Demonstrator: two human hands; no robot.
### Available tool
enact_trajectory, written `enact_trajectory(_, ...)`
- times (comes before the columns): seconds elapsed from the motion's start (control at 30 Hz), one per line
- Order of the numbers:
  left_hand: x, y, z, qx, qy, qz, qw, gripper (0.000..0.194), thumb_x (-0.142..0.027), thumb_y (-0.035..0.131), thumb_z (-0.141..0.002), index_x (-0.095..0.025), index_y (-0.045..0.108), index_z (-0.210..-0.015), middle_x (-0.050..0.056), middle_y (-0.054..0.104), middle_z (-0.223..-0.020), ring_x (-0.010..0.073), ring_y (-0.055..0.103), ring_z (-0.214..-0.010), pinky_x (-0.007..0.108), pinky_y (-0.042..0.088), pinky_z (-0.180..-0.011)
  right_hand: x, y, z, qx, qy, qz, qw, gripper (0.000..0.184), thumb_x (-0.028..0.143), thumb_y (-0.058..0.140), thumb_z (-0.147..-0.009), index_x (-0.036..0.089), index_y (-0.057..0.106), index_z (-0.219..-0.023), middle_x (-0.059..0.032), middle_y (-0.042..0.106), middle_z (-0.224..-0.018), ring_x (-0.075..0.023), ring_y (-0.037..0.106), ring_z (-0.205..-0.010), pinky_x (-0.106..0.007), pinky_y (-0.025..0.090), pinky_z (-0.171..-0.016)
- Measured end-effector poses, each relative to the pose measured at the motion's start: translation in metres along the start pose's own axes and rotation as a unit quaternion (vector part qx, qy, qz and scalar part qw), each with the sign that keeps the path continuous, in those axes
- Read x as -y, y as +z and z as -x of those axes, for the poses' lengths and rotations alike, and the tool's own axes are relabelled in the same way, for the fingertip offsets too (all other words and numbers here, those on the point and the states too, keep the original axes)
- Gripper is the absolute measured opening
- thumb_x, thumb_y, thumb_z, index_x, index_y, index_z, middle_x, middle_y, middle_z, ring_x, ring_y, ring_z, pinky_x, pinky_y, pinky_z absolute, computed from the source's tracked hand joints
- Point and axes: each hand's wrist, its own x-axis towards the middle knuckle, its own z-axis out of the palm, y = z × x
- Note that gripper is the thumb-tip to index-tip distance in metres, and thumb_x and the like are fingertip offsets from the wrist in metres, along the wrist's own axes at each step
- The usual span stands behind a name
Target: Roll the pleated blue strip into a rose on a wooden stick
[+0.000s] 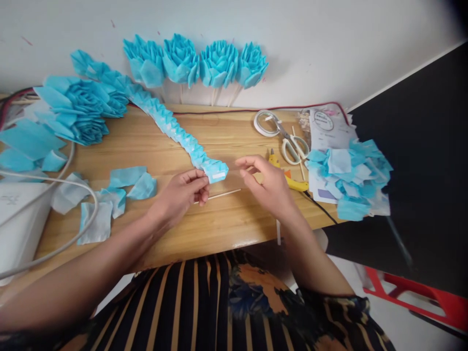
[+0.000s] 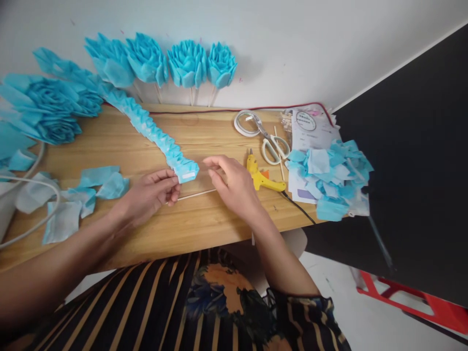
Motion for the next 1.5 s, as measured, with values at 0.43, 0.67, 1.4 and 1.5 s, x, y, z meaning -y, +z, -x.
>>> enact_trajectory(0.43,-0.011,-0.008,0.001,-0.002,0.023,-0.176,0.984,0.02,-0.029,0.073,-0.084,-0.018,0.067,-0.069,-0.002,0.059,-0.054,0.0093,0.05,-0.046,0.02,0.038,-0.048,-0.008,0.005,-0.052,0.18,0.118,-0.259,0.941,0.016,0.029,0.075,-0.088,0.021,0.067,-0.1,0.0025,0.069,-0.075,-0.0113,0.064,-0.065,-0.027,0.055,-0.064)
enact_trajectory(0.67,-0.054,-0.016,0.02,-0.131,0.16,-0.386,0.899,0.026,-0.027,0.07,-0.09,-0.02,0.077,-0.067,-0.004,0.05,-0.047,0.0084,0.04,-0.045,0.019,0.027,-0.044,-0.006,0.011,-0.048,0.156,0.127,-0.293,0.935,0.014,0.031,0.075,-0.088,0.022,0.071,-0.099,0.0013,0.073,-0.08,-0.0117,0.066,-0.067,-0.028,0.058,-0.069)
enact_trajectory(1.4,-0.013,-0.026,0.008,0.022,-0.075,0.02,0.997,0.019,-0.025,0.087,-0.081,-0.01,0.08,-0.088,0.008,0.078,-0.083,0.0163,0.074,-0.072,0.022,0.061,-0.06,0.022,0.025,-0.001,-0.007,-0.169,0.105,0.98,0.015,0.02,0.061,-0.102,0.022,0.076,-0.105,-0.0044,0.081,-0.096,-0.0201,0.072,-0.088,-0.035,0.056,-0.08)
enact_trajectory(1.5,-0.012,-0.028,0.01,0.036,-0.076,0.023,0.996,0.021,-0.027,0.087,-0.082,-0.009,0.08,-0.091,0.008,0.079,-0.087,0.0166,0.075,-0.074,0.022,0.061,-0.062,0.022,0.027,-0.002,-0.006,-0.224,0.155,0.962,0.013,0.025,0.066,-0.101,0.023,0.078,-0.098,-0.0045,0.079,-0.09,-0.0209,0.069,-0.084,-0.034,0.054,-0.076)
